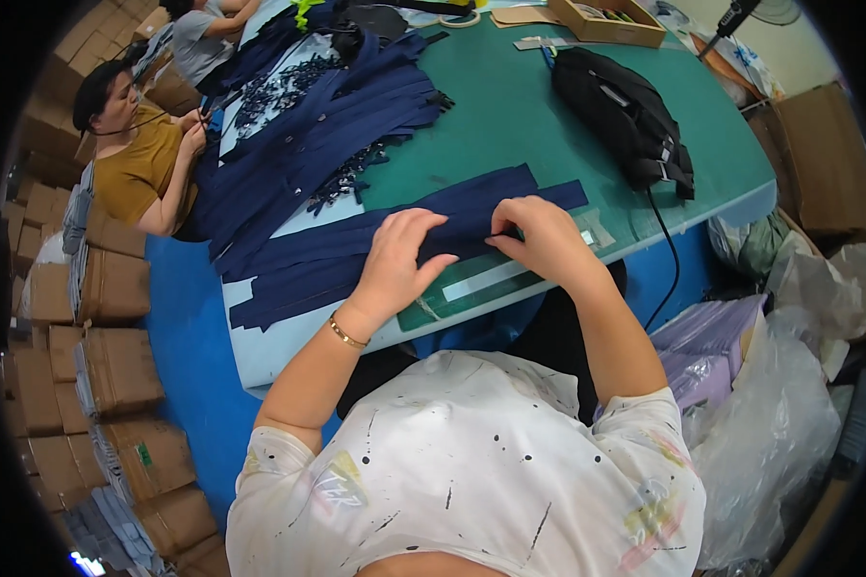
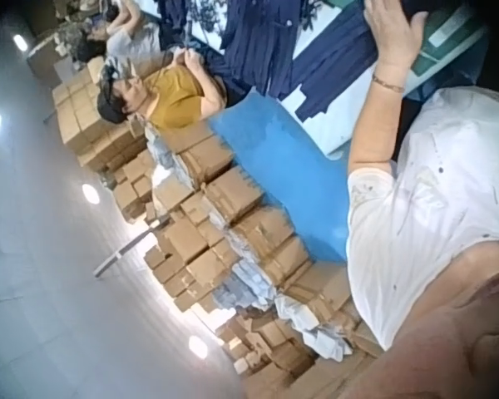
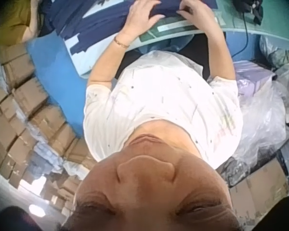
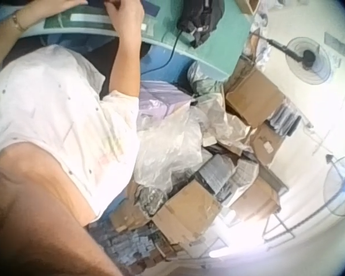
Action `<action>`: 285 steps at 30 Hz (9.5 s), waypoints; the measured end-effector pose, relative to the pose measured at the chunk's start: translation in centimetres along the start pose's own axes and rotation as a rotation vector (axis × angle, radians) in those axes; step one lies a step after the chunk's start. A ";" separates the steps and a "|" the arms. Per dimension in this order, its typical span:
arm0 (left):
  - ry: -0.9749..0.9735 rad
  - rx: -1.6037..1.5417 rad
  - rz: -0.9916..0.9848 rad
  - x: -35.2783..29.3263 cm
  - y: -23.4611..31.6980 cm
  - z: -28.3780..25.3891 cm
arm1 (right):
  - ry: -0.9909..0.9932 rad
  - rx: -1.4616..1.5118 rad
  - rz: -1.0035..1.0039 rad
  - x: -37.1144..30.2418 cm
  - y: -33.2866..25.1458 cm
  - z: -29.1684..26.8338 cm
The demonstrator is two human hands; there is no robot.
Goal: Manually attaching sliders and metal stops to zipper tape.
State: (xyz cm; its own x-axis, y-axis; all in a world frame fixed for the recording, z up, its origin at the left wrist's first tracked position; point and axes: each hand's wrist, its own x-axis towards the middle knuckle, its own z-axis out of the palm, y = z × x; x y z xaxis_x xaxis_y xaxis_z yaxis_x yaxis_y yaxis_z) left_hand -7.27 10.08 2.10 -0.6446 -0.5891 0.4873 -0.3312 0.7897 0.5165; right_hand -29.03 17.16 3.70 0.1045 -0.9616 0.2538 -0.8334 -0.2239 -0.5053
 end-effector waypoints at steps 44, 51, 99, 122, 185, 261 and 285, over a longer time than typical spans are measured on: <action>0.011 -0.346 -0.141 0.8 -4.7 -2.2 | 0.429 0.466 0.170 3.8 -6.1 7.7; 0.259 0.305 0.364 0.8 -4.6 -1.9 | 0.251 1.563 0.723 5.3 -5.4 6.7; 0.237 -0.656 -0.678 0.6 -11.3 -4.5 | 0.142 -0.038 -0.183 16.2 -0.5 10.4; 0.210 -0.843 -0.661 0.8 -9.4 -4.6 | -0.125 0.732 0.090 16.0 -1.8 8.0; 0.398 -1.213 -0.662 0.7 -10.8 -4.6 | -0.107 1.180 0.265 15.3 -4.5 10.1; 0.335 -0.919 -0.685 0.8 -8.8 -4.4 | -0.170 1.124 0.254 15.0 -4.2 8.8; 0.218 -0.875 -0.710 0.5 -9.8 -4.8 | -0.054 0.819 0.048 14.8 -4.0 9.5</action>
State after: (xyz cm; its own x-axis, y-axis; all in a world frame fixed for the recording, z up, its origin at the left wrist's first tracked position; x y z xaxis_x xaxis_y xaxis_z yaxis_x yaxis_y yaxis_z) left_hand -1.08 1.26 0.66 -0.3426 -0.9385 -0.0423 0.0751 -0.0723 0.9946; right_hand -18.97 2.29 1.71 0.1219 -0.9747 0.1871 -0.1798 -0.2071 -0.9617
